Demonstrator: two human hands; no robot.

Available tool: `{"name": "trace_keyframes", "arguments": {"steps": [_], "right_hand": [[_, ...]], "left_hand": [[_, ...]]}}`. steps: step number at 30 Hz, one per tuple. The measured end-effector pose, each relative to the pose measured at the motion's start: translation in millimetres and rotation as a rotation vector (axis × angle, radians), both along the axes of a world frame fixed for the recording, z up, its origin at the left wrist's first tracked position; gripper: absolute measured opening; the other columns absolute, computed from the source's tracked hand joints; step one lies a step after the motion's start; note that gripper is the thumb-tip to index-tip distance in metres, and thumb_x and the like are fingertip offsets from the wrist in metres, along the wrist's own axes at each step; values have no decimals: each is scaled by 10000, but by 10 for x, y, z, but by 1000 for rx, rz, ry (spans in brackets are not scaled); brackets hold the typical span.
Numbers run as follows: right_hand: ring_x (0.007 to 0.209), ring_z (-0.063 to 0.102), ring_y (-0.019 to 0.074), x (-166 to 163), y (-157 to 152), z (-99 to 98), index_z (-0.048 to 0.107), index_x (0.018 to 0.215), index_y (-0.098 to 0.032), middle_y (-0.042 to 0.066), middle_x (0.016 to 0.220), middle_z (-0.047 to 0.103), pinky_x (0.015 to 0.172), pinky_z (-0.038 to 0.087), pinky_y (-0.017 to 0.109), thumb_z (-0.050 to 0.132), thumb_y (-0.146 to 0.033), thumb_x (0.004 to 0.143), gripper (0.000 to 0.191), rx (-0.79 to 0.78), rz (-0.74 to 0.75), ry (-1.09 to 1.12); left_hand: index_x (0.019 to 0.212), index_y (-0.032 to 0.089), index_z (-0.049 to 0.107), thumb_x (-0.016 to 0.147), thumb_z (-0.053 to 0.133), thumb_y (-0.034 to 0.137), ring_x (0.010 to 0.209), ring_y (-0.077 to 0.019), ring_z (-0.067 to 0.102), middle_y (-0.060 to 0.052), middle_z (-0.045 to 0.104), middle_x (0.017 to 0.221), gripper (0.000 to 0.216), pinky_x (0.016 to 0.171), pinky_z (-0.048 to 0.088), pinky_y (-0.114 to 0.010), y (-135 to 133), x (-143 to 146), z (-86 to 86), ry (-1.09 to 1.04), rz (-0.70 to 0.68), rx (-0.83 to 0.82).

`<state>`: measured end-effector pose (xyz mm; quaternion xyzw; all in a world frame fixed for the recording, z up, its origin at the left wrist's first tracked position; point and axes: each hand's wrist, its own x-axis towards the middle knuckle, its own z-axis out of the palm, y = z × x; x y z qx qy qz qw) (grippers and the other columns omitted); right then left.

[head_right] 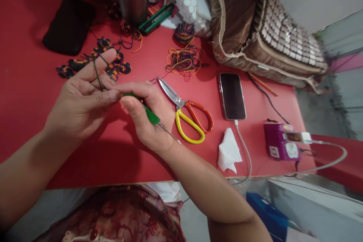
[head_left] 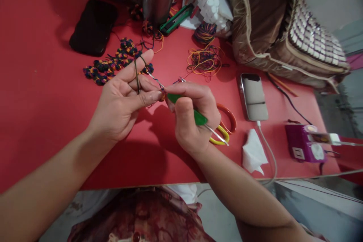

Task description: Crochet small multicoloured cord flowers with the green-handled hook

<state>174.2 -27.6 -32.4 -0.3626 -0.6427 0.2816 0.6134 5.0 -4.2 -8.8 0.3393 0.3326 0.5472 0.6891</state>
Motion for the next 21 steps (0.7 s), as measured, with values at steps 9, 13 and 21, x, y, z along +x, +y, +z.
{"name": "trace_keyframes", "arguments": {"steps": [9, 13, 21], "right_hand": [[639, 626, 125, -22, 39, 30, 855, 1131, -312, -35, 794, 708, 603, 527, 308, 731, -466, 1135, 198, -162, 26, 243], [614, 599, 131, -17, 38, 85, 856, 1050, -322, -23, 793, 714, 604, 524, 333, 742, -503, 1119, 225, -173, 10, 231], [605, 603, 152, 6, 59, 38, 863, 1074, -349, -12, 827, 742, 592, 520, 362, 727, -553, 1114, 248, -165, 2, 221]], "left_hand": [[1265, 370, 867, 690, 1131, 228, 787, -184, 766, 57, 772, 802, 649, 762, 684, -326, 46, -67, -19, 73, 20, -34], [1443, 385, 801, 717, 1132, 310, 789, -193, 796, 63, 770, 781, 801, 722, 664, -295, 62, -82, 2, 109, -1, -8], [1289, 340, 858, 720, 1133, 296, 774, -164, 751, 60, 764, 803, 634, 787, 661, -325, 56, -102, 3, 96, 4, -13]]}}
